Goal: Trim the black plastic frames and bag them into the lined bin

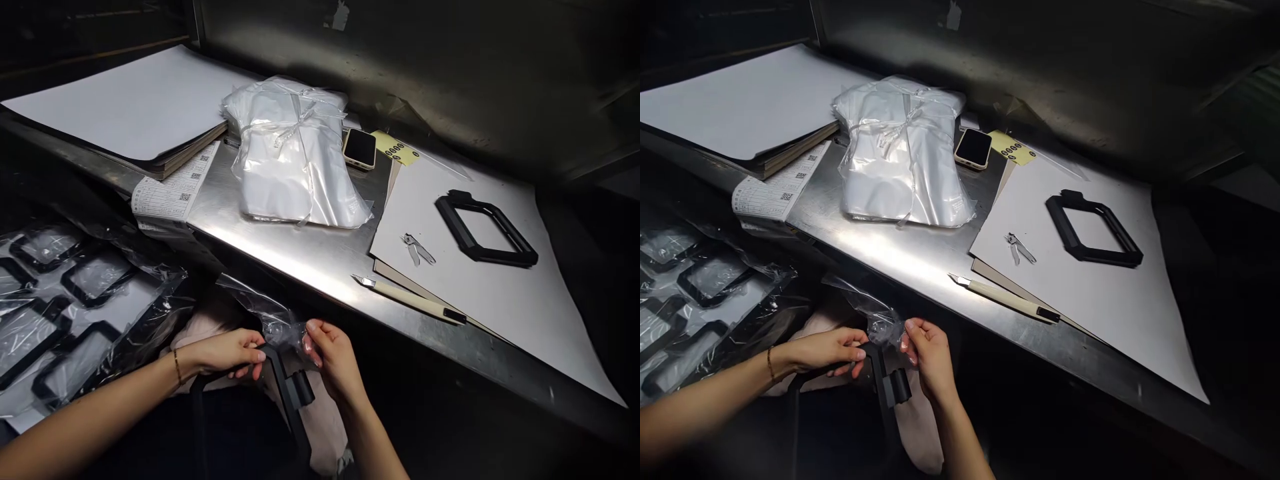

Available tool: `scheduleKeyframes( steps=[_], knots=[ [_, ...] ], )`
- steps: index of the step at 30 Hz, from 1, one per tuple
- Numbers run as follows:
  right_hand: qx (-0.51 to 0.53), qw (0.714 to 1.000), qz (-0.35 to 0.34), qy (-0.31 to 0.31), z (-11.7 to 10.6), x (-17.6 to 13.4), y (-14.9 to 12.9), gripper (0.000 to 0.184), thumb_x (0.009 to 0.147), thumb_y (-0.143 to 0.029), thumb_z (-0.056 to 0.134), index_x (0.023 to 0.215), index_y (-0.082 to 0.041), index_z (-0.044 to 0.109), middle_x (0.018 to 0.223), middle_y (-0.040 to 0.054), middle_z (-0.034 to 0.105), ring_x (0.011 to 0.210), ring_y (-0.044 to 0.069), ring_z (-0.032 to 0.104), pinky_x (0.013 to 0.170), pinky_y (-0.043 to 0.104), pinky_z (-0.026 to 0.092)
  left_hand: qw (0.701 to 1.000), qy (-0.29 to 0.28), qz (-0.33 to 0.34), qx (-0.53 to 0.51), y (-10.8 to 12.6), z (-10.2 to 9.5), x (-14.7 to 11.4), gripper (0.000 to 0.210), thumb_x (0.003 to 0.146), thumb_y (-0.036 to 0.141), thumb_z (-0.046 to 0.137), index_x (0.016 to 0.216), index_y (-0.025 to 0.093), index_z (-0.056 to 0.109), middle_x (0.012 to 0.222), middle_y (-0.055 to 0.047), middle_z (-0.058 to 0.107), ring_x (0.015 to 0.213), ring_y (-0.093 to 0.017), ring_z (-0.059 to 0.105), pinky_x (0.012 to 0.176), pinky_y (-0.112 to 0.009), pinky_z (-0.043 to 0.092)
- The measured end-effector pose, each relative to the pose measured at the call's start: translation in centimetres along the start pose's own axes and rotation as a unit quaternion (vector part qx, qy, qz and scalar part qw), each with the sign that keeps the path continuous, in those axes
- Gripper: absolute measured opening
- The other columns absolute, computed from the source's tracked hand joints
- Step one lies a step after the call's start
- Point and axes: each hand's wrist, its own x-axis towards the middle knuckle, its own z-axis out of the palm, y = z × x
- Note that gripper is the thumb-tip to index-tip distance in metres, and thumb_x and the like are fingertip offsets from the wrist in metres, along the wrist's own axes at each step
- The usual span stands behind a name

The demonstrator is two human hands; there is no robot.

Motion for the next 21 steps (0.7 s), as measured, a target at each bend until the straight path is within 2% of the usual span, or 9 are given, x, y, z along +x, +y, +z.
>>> scheduleKeyframes(
  steps=[3,7,8,10,13,15,18,20,21],
  knots=[
    [-0.069,0.998,0.008,0.005,-1.4,-1.1,0.2,0.025,0.073,-0.038,0.057,0.067,-0.014,0.053,0.049,-0.0066,0.045,0.044,0.004,0.034,0.044,0.019,0.022,0.999,0.026,-0.012,-0.015,-0.2,-0.7,-0.9,0.017,0.078,0.031,0.05,0.079,0.014,0.045,0.058,0.004,0.056,0.037,-0.003,0.037,0.037,-0.017,0.026],
    [-0.143,0.988,0.038,-0.049,-2.3,-2.8,0.7,0.019,0.066,-0.032,0.064,0.063,-0.014,0.06,0.048,-0.0063,0.039,0.047,0.005,0.032,0.045,0.021,0.022,0.998,0.058,-0.018,-0.035,-0.4,-1.3,-2.1,0.029,0.077,0.031,0.049,0.1,0.014,0.041,0.057,0.005,0.055,0.038,-0.003,0.036,0.039,-0.017,0.024],
    [-0.15,0.986,0.044,-0.057,-2.4,-3.0,0.9,0.019,0.066,-0.032,0.064,0.063,-0.014,0.061,0.048,-0.0061,0.038,0.047,0.005,0.031,0.045,0.021,0.021,0.997,0.061,-0.018,-0.039,-0.4,-1.3,-2.3,0.039,0.078,0.031,0.048,0.111,0.014,0.036,0.059,0.005,0.056,0.04,-0.003,0.037,0.04,-0.017,0.025],
    [-0.152,0.986,0.046,-0.044,-2.2,-2.5,1.5,0.024,0.07,-0.036,0.059,0.062,-0.013,0.059,0.048,-0.0061,0.036,0.046,0.005,0.028,0.044,0.022,0.02,0.997,0.056,-0.021,-0.045,0.0,-1.2,-2.5,0.062,0.079,0.029,0.047,0.129,0.017,0.014,0.066,0.003,0.06,0.041,-0.004,0.039,0.043,-0.018,0.029],
    [-0.142,0.989,0.026,-0.012,-1.7,-0.8,2.0,0.036,0.078,-0.043,0.047,0.055,-0.015,0.05,0.045,-0.0074,0.031,0.043,0.005,0.025,0.043,0.022,0.019,0.998,0.024,-0.028,-0.054,0.7,-0.9,-2.3,0.079,0.079,0.025,0.047,0.133,0.019,-0.01,0.078,-0.004,0.065,0.04,-0.003,0.043,0.046,-0.02,0.033],
    [-0.138,0.99,0.009,-0.023,-1.1,0.2,1.8,0.037,0.079,-0.044,0.045,0.056,-0.015,0.048,0.044,-0.008,0.032,0.042,0.006,0.027,0.044,0.021,0.02,0.998,0.006,-0.031,-0.062,0.8,-0.8,-1.8,0.084,0.077,0.024,0.05,0.132,0.018,-0.014,0.083,-0.007,0.066,0.038,-0.004,0.045,0.044,-0.02,0.032],
    [-0.14,0.987,-0.005,-0.079,-0.3,0.7,0.6,0.038,0.079,-0.045,0.045,0.054,-0.015,0.047,0.045,-0.0073,0.034,0.042,0.005,0.028,0.044,0.021,0.022,0.996,-0.002,-0.034,-0.078,0.5,-1.1,-0.8,0.091,0.074,0.025,0.054,0.131,0.016,-0.017,0.086,-0.009,0.066,0.036,-0.004,0.047,0.039,-0.02,0.03],
    [-0.148,0.981,-0.005,-0.126,0.1,0.4,-0.2,0.042,0.079,-0.045,0.045,0.049,-0.016,0.044,0.044,-0.0064,0.034,0.042,0.005,0.027,0.043,0.022,0.021,0.996,-0.004,-0.034,-0.085,0.1,-1.3,-0.3,0.087,0.073,0.025,0.055,0.131,0.016,-0.009,0.084,-0.008,0.066,0.034,-0.004,0.046,0.037,-0.019,0.03],
    [-0.155,0.976,-0.004,-0.15,0.3,0.2,-0.6,0.043,0.079,-0.045,0.045,0.047,-0.016,0.044,0.043,-0.0059,0.034,0.042,0.005,0.027,0.043,0.022,0.022,0.996,-0.006,-0.034,-0.087,0.0,-1.4,-0.2,0.08,0.073,0.026,0.056,0.131,0.016,0.002,0.082,-0.007,0.066,0.034,-0.004,0.046,0.036,-0.019,0.03]
  ],
)
